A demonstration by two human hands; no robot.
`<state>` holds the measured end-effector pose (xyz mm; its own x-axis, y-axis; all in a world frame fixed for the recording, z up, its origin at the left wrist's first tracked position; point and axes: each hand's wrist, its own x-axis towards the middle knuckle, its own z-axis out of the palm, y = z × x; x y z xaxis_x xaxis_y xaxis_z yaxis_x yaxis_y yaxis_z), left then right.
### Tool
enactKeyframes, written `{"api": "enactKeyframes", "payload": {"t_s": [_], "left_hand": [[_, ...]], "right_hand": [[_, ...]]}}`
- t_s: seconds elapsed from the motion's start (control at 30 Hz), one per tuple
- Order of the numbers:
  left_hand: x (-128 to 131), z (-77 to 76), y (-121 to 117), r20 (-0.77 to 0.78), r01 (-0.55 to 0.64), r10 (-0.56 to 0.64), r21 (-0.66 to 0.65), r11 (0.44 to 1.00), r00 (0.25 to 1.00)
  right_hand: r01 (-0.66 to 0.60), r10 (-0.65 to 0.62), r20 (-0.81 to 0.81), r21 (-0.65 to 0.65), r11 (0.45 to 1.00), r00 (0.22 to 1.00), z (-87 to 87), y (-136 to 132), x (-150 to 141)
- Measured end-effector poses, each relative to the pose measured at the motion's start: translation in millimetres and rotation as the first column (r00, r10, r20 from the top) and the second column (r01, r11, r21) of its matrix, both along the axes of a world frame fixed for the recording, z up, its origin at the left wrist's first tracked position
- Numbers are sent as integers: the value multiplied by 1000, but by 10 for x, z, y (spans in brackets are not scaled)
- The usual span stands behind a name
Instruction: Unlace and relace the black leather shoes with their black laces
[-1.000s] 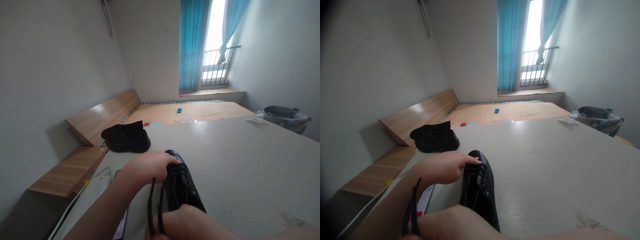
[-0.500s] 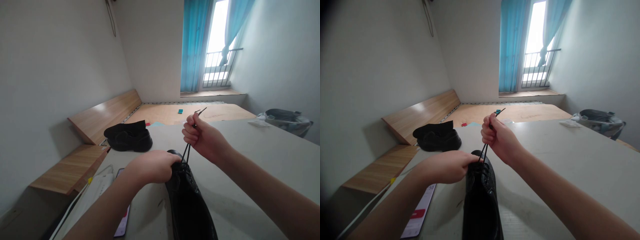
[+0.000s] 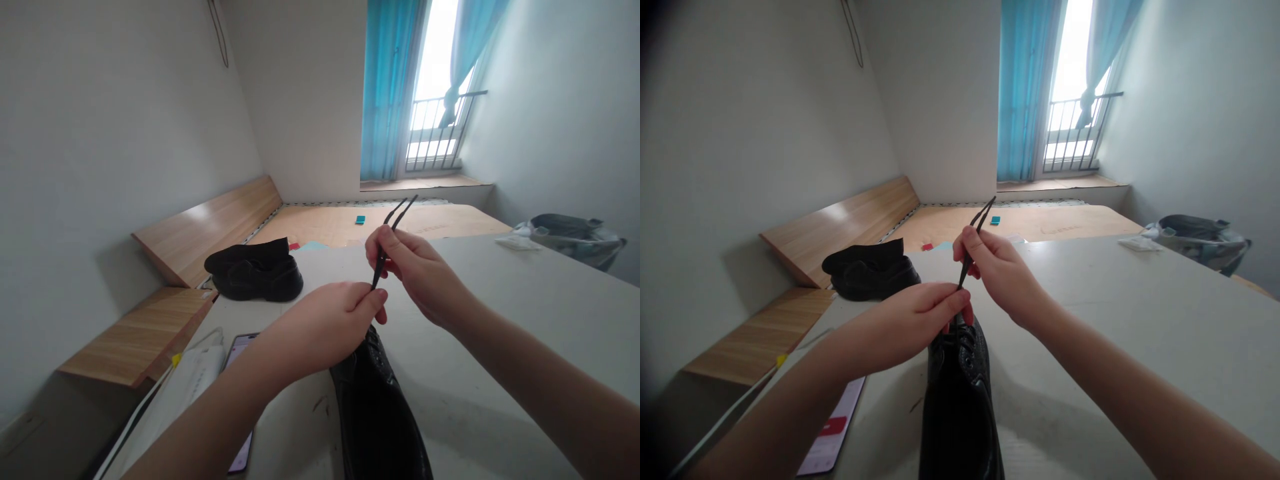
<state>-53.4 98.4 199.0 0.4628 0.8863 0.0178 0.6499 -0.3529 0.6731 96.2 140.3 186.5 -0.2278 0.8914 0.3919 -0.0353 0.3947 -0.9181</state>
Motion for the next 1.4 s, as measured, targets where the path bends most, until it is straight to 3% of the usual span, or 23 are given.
{"api": "enactKeyframes", "payload": {"t_s": [0.13,0.27,0.43,0.6,0.73,0.83,0.93,1.03,1.13,1.23,1.33,1.4], "left_hand": [[-28,-6,27,26,-8,8,6,1000,1000],[-36,-25,44,136,-26,28,-16,1000,990],[-17,-17,54,158,-71,72,-10,997,985],[-30,-34,84,262,-165,136,93,982,955],[-83,-28,150,361,-217,198,13,976,911],[-126,8,203,395,-210,217,-61,976,893],[-165,49,210,397,-125,169,-133,983,902],[-198,102,152,371,-21,78,-155,988,925],[-216,182,57,261,35,-12,-84,996,965],[-220,261,-36,118,50,-48,-15,999,992],[-219,295,-104,17,21,-22,31,999,1000],[-212,297,-138,-33,1,1,52,999,999]], "right_hand": [[-105,102,-30,-124,987,994,35,20,74],[-255,211,-176,-278,926,961,46,69,155],[-376,274,-310,-347,859,911,28,159,215],[-288,249,-182,-233,929,951,51,203,271],[-375,374,-56,-271,887,926,97,257,388],[-499,555,100,-330,801,826,116,268,453],[-631,727,224,-373,680,649,110,233,457],[-694,792,309,-382,610,526,96,200,436],[-726,818,339,-383,571,465,81,206,417],[-685,785,334,-385,619,521,42,217,369],[-622,729,328,-380,684,601,-26,187,282],[-609,715,317,-378,698,623,-69,153,225]]}}
